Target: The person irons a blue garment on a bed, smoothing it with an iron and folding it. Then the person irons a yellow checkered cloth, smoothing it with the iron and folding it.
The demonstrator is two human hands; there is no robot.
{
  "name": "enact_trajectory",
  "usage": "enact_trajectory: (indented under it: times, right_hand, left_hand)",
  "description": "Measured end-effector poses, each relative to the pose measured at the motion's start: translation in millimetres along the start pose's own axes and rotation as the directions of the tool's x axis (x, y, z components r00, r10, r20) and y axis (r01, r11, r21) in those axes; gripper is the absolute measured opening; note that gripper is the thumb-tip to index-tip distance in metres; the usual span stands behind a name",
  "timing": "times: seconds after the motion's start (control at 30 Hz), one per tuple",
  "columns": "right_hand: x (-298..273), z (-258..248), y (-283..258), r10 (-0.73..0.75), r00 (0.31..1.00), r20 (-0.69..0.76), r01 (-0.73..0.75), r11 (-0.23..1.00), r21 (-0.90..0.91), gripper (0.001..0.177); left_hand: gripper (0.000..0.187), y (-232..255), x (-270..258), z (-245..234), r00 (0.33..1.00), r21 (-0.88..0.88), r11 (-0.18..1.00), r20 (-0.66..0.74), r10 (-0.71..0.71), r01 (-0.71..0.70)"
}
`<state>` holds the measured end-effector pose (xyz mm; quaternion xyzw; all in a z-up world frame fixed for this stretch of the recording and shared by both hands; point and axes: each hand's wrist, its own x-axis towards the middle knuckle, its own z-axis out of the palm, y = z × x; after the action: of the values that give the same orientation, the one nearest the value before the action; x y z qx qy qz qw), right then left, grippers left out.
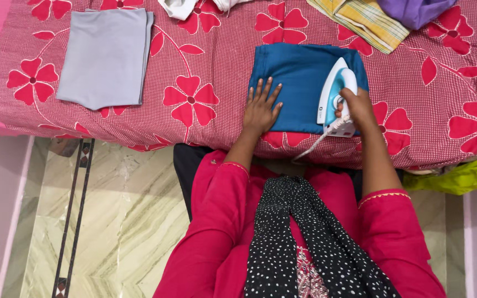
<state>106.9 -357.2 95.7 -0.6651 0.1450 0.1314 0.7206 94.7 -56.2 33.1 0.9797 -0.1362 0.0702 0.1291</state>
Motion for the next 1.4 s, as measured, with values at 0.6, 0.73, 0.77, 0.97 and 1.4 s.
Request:
enact_trajectory:
  times: [0.6, 0.73, 0.77, 0.97, 1.4]
  right_hand:
    - [-82, -113, -41, -0.296, 0.934, -0.201, 0.233, 0.929, -0.287, 0.018]
    - [-133, -60, -85, -0.294, 0.942, -0.161, 0.29, 0.956, -0.046, 0.018]
    - [-138, -46, -87, -0.286, 0.949, -0.129, 0.294, 0.955, 0.043, 0.018]
    - [-73, 69, -12, -0.214, 0.975, -0.05, 0.199, 0.957, -0.213, 0.037]
    - [-50, -5, 47, -0.33, 0.924, -0.193, 0.087, 0.673, -0.735, 0.041]
  left_hand:
    - [0.063, 2, 0, -7, 1.0, -0.003, 1.0, 0.009, -0.017, 0.017]
    - [0.058, 0, -4, -2, 1.0, -0.03, 0.999, 0.006, -0.021, 0.022]
    - [0.057, -2, -4, 2, 1.0, -0.021, 1.0, -0.031, -0.001, 0.0]
    - [0.057, -15, -2, 21, 0.99, -0.147, 0.989, -0.144, 0.006, -0.027]
    - [0.062, -6, -2, 9, 0.997, -0.073, 0.997, -0.077, -0.031, 0.025]
